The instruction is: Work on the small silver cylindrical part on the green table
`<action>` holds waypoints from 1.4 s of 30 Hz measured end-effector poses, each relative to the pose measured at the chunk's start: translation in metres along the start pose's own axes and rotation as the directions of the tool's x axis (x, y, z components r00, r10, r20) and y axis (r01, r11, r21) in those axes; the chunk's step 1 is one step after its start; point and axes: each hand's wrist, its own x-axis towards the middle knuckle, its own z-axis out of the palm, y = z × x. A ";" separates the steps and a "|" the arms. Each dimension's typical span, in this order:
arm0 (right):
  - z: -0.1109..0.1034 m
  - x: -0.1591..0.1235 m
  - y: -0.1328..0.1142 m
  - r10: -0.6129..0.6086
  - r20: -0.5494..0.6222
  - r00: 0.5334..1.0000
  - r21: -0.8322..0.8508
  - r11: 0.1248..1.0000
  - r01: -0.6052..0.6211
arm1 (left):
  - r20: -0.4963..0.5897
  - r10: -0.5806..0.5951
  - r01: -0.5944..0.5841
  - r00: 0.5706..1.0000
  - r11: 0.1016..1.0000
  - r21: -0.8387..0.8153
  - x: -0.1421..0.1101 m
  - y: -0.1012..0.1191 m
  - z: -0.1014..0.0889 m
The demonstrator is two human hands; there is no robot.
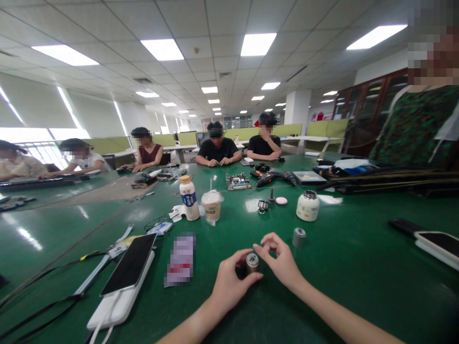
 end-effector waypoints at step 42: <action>0.000 -0.012 0.016 0.027 0.341 0.940 -0.230 0.972 0.055 | -0.233 -0.003 0.017 0.972 0.998 0.057 0.017 -0.006 -0.016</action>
